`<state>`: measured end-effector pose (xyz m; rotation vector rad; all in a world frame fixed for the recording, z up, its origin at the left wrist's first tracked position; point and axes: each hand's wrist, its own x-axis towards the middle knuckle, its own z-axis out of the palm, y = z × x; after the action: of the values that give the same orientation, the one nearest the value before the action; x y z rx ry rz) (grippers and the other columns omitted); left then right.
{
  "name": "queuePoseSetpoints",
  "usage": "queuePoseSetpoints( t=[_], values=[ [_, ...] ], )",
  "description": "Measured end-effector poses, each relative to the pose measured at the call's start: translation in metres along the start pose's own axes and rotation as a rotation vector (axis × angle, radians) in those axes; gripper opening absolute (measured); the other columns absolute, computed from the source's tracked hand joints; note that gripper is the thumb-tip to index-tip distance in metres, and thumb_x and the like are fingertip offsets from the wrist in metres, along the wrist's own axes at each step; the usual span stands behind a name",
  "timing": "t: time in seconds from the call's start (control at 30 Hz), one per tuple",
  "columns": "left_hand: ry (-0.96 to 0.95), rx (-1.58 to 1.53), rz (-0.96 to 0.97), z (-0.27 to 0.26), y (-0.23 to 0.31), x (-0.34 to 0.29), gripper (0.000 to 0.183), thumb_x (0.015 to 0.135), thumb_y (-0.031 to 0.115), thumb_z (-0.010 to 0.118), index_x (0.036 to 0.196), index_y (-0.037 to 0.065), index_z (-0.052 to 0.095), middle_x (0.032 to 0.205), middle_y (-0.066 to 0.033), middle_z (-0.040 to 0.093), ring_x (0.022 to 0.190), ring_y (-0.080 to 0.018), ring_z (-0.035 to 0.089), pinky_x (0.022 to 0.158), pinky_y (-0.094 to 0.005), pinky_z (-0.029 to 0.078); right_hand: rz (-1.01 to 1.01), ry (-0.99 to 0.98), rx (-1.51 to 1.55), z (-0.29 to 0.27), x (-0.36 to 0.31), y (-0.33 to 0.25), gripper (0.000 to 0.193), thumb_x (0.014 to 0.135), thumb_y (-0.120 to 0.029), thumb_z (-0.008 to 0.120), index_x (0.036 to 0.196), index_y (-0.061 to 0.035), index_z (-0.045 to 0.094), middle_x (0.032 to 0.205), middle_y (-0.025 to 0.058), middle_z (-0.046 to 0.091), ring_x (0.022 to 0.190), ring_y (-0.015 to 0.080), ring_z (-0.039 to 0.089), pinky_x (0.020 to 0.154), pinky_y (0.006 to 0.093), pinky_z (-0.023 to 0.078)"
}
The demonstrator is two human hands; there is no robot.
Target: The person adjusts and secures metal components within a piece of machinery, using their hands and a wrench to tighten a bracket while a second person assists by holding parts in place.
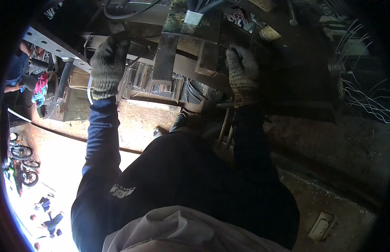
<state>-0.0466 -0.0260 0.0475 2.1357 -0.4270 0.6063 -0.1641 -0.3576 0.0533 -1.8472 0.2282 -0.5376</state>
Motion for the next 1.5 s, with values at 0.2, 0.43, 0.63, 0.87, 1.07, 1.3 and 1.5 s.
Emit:
queuePoseSetpoints(
  t=[0.2,0.43,0.63,0.87,1.07,1.3,1.5],
  values=[
    [-0.018,0.113,0.087,0.003,-0.027,-0.008,0.028,0.098,0.038,0.063,0.11,0.015,0.074,0.098,-0.0131,0.075,0.092,-0.036,0.071,0.077,-0.0452,0.057,-0.101,0.022,-0.173,0.001,0.0,0.035,0.039,0.102,-0.032,0.066,0.125,-0.0008,0.068,0.106,0.0082,0.071,0.098,0.0174,0.067,0.088,0.0328,0.052],
    [-0.125,0.406,0.073,0.011,-0.043,-0.016,0.032,0.099,0.042,0.061,0.113,0.017,0.074,0.098,-0.0114,0.075,0.088,-0.034,0.072,0.074,-0.0443,0.057,-0.128,0.053,-0.367,0.015,-0.003,0.034,0.04,0.103,-0.035,0.062,0.122,-0.0002,0.068,0.115,0.016,0.071,0.109,0.0266,0.066,0.097,0.0383,0.049],
    [-0.13,0.446,0.14,0.015,-0.045,-0.021,0.031,0.1,0.043,0.06,0.112,0.018,0.075,0.094,-0.01,0.075,0.08,-0.0338,0.072,0.069,-0.0433,0.057,-0.059,0.122,-0.426,0.015,0.005,0.048,0.041,0.104,-0.037,0.061,0.119,-0.0001,0.068,0.113,0.016,0.07,0.107,0.028,0.066,0.096,0.0378,0.049],
    [0.067,0.359,0.272,0.022,-0.043,-0.023,0.021,0.091,0.037,0.07,0.104,0.022,0.077,0.082,-0.0074,0.074,0.065,-0.0279,0.07,0.06,-0.041,0.054,-0.151,0.178,-0.526,0.008,0.011,0.074,0.04,0.103,-0.036,0.061,0.12,-0.0004,0.068,0.113,0.0148,0.07,0.106,0.0248,0.066,0.095,0.0359,0.049],
    [0.197,0.416,0.34,0.026,-0.056,-0.029,0.024,0.088,0.036,0.074,0.107,0.022,0.076,0.086,-0.0021,0.073,0.065,-0.0215,0.066,0.064,-0.0389,0.05,-0.055,0.147,-0.347,0.016,0.013,0.074,0.032,0.103,-0.024,0.062,0.123,0.0001,0.067,0.116,0.0111,0.069,0.106,0.0197,0.065,0.096,0.0337,0.049],
    [0.262,0.412,0.395,0.022,-0.049,-0.029,0.028,0.087,0.033,0.074,0.11,0.019,0.078,0.088,-0.0079,0.076,0.071,-0.0276,0.072,0.061,-0.0386,0.056,0.017,0.03,-0.127,0.005,0.014,0.081,0.029,0.106,-0.019,0.056,0.123,0.0026,0.066,0.116,0.0114,0.069,0.106,0.0192,0.065,0.097,0.0332,0.048],
    [0.285,0.375,0.398,0.021,-0.052,-0.03,0.029,0.085,0.03,0.075,0.111,0.019,0.078,0.084,-0.0064,0.075,0.072,-0.0278,0.072,0.062,-0.0379,0.057,-0.021,0.094,-0.396,0.009,0.021,0.082,0.036,0.108,-0.027,0.052,0.124,0.0018,0.067,0.113,0.0098,0.071,0.104,0.0174,0.065,0.096,0.0331,0.048]
  ],
)
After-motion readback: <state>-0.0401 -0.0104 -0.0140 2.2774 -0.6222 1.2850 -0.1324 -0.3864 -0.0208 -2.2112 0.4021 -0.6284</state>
